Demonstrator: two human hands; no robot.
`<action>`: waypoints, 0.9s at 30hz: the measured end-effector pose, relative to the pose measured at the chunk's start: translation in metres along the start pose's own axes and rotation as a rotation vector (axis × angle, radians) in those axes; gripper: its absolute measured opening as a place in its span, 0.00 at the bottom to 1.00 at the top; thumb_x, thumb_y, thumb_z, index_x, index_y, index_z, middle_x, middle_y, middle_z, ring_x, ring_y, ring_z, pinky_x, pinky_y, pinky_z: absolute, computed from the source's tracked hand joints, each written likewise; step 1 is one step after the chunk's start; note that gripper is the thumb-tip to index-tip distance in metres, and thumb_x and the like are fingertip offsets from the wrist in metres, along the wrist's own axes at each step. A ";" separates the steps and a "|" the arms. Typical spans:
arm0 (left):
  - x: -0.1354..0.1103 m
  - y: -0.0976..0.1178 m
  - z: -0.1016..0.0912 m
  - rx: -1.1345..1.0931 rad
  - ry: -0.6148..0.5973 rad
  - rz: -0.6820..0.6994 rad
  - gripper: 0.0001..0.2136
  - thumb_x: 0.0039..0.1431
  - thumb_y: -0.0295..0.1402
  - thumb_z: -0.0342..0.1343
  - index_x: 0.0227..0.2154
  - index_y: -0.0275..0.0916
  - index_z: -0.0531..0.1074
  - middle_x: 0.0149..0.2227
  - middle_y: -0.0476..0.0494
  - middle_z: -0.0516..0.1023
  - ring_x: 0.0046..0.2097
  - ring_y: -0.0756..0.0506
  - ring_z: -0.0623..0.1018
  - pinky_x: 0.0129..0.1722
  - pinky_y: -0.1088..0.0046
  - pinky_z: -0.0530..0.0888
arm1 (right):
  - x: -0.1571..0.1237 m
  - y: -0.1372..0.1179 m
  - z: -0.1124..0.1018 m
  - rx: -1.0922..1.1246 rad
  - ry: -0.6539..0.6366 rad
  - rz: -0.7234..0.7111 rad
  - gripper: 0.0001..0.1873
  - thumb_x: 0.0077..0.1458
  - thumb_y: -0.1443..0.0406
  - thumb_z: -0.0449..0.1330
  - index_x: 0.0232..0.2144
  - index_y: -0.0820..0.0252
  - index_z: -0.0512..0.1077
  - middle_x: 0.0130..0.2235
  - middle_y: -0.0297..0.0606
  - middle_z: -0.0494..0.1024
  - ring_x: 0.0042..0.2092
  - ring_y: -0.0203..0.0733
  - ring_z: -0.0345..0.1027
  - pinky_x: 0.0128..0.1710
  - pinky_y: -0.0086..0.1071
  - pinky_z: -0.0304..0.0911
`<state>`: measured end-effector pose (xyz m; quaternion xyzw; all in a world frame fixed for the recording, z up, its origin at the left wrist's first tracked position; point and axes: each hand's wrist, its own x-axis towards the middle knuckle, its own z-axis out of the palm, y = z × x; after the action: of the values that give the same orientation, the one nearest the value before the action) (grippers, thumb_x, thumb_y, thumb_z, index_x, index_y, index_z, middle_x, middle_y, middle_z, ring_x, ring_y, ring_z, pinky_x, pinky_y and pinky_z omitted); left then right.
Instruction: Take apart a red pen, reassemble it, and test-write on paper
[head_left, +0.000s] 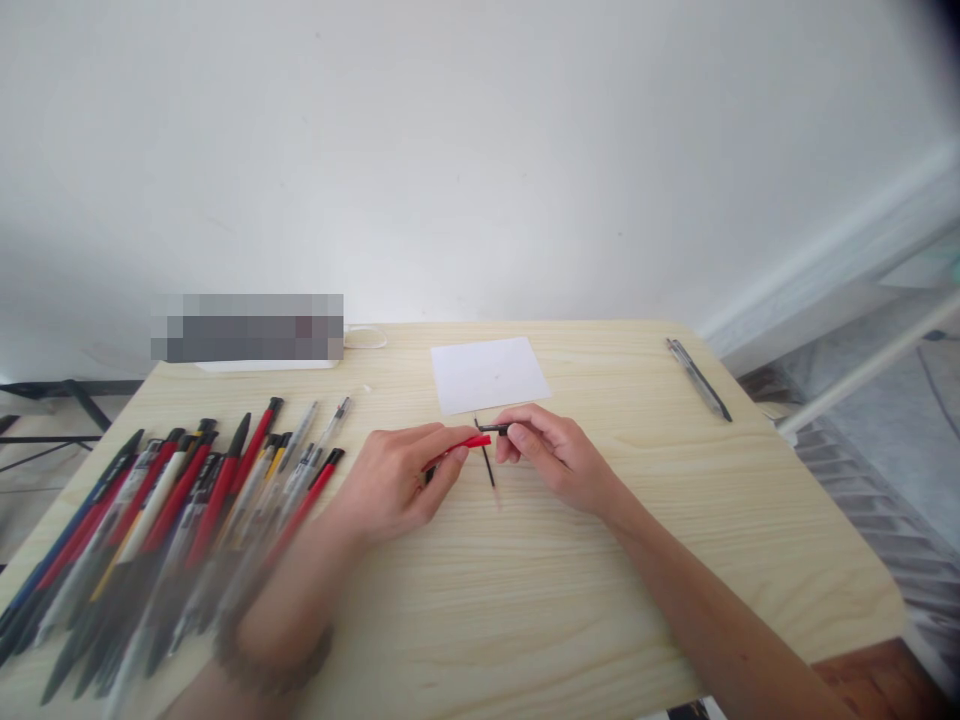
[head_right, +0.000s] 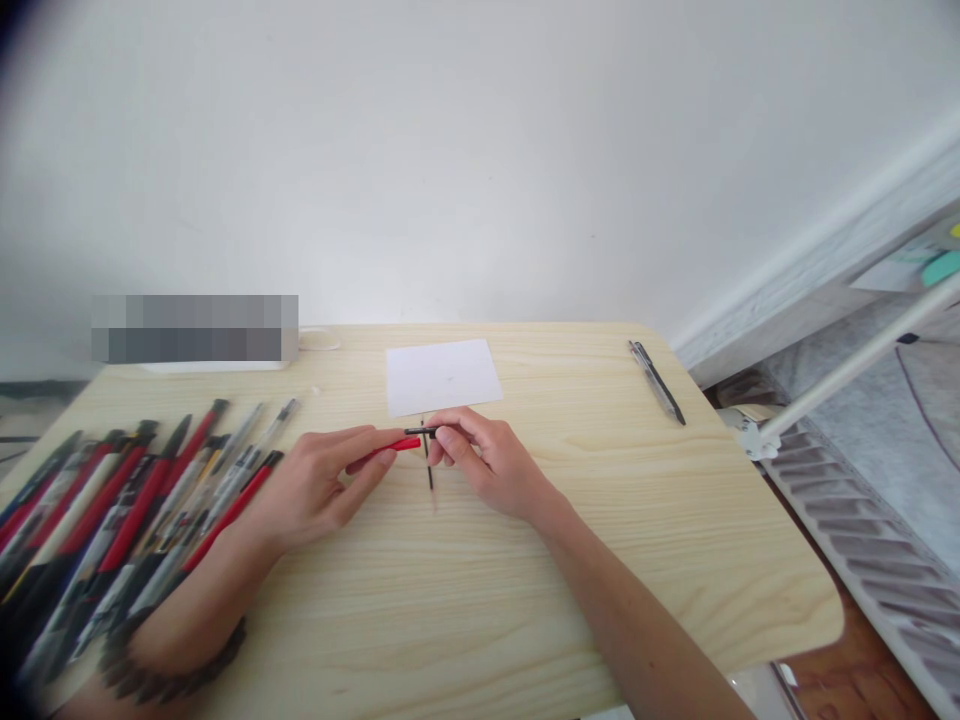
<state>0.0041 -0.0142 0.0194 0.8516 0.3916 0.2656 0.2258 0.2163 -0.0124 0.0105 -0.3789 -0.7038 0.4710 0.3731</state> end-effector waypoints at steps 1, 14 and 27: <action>0.000 0.000 0.000 0.003 -0.003 0.003 0.12 0.60 0.31 0.47 0.44 0.40 0.70 0.30 0.48 0.75 0.26 0.52 0.70 0.23 0.80 0.64 | 0.000 0.000 0.000 0.002 -0.004 0.001 0.12 0.61 0.63 0.47 0.43 0.60 0.66 0.30 0.36 0.73 0.33 0.34 0.67 0.36 0.31 0.64; 0.001 0.002 -0.001 0.003 -0.081 0.008 0.14 0.61 0.30 0.45 0.48 0.43 0.68 0.32 0.49 0.75 0.27 0.52 0.70 0.28 0.77 0.63 | -0.001 -0.001 0.002 -0.016 -0.067 0.101 0.06 0.59 0.63 0.51 0.38 0.59 0.64 0.30 0.36 0.76 0.32 0.35 0.68 0.33 0.30 0.63; -0.001 0.008 0.002 -0.032 -0.111 -0.064 0.11 0.58 0.31 0.46 0.44 0.40 0.60 0.20 0.57 0.66 0.18 0.54 0.63 0.20 0.79 0.59 | 0.000 -0.002 0.002 -0.001 -0.095 0.188 0.10 0.50 0.60 0.60 0.32 0.60 0.71 0.27 0.35 0.78 0.27 0.35 0.70 0.27 0.28 0.63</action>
<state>0.0090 -0.0197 0.0222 0.8483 0.4014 0.2165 0.2690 0.2145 -0.0138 0.0114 -0.4207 -0.6822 0.5212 0.2931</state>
